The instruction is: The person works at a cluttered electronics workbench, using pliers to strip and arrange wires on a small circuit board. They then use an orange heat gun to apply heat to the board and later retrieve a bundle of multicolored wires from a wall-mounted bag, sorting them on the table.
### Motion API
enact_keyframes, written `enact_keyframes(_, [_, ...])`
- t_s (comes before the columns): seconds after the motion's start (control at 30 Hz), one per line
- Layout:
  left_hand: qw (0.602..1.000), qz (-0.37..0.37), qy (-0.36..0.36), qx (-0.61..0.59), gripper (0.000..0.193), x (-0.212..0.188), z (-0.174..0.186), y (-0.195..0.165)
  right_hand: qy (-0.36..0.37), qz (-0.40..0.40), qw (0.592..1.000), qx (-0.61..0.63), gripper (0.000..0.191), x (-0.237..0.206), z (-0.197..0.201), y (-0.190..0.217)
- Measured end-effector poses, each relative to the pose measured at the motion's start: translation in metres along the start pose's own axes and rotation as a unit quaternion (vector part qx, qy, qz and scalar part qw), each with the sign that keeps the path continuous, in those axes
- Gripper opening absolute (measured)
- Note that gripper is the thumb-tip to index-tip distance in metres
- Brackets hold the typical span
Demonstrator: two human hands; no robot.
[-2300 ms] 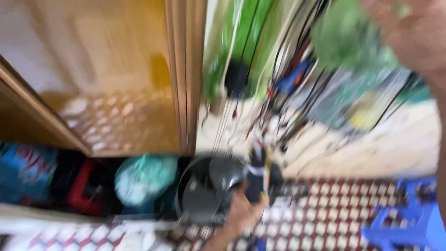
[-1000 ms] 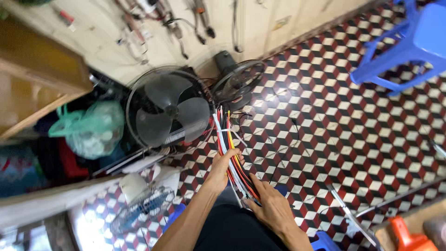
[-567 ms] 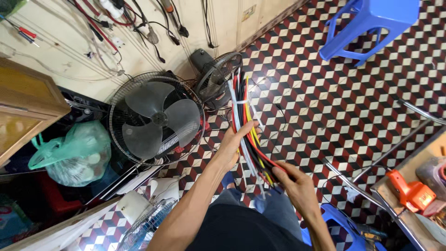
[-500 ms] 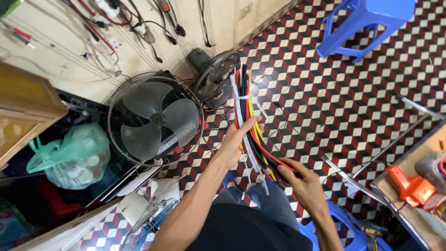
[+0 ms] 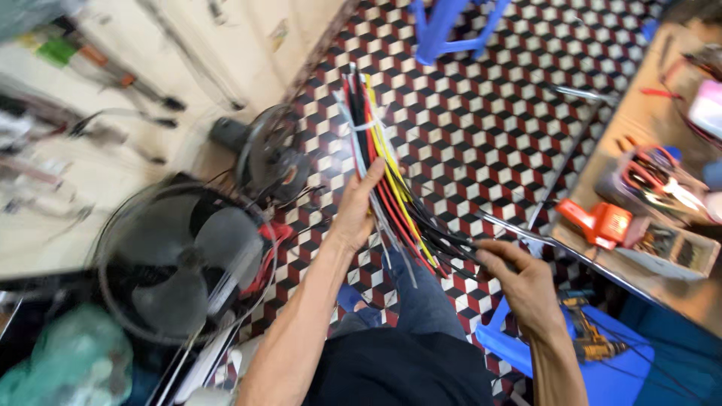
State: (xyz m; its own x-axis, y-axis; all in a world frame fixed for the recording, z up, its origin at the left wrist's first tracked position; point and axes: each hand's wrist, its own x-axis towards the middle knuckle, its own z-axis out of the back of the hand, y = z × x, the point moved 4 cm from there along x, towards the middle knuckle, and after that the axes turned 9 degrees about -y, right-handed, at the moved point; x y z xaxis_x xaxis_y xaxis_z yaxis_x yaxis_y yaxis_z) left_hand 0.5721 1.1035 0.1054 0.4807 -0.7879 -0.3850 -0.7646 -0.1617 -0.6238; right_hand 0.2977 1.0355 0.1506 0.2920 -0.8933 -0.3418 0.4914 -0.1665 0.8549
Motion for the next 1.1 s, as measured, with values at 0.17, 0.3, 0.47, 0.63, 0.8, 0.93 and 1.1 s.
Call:
enact_keyframes(0.17, [0.998,0.037,0.051,0.015,0.05,0.057,-0.059,0.023,-0.132,0.007,0.975,0.178,0.02,0.043,0.051,-0.005])
enact_keyframes(0.3, [0.996,0.051,0.067,0.029,0.04,0.125,-0.126,0.057,-0.201,0.02,0.935,0.293,0.023,0.107,0.096,-0.005])
enact_keyframes(0.47, [0.991,0.099,0.076,0.045,0.042,0.219,-0.224,0.093,-0.265,0.029,0.887,0.377,0.028,0.193,0.165,0.002])
enact_keyframes(0.63, [0.985,0.121,0.099,0.079,0.043,0.297,-0.325,0.117,-0.289,-0.015,0.874,0.391,0.028,0.259,0.215,0.013])
enact_keyframes(0.8, [0.975,0.16,0.143,0.057,0.043,0.368,-0.402,0.146,-0.25,-0.03,0.862,0.439,0.032,0.314,0.23,0.029])
enact_keyframes(0.93, [0.966,0.19,0.155,0.085,0.037,0.44,-0.449,0.188,-0.299,-0.062,0.821,0.483,0.03,0.38,0.24,0.034])
enact_keyframes(1.1, [0.946,0.259,0.148,0.125,0.029,0.527,-0.501,0.232,-0.458,-0.056,0.73,0.504,0.02,0.468,0.251,0.031])
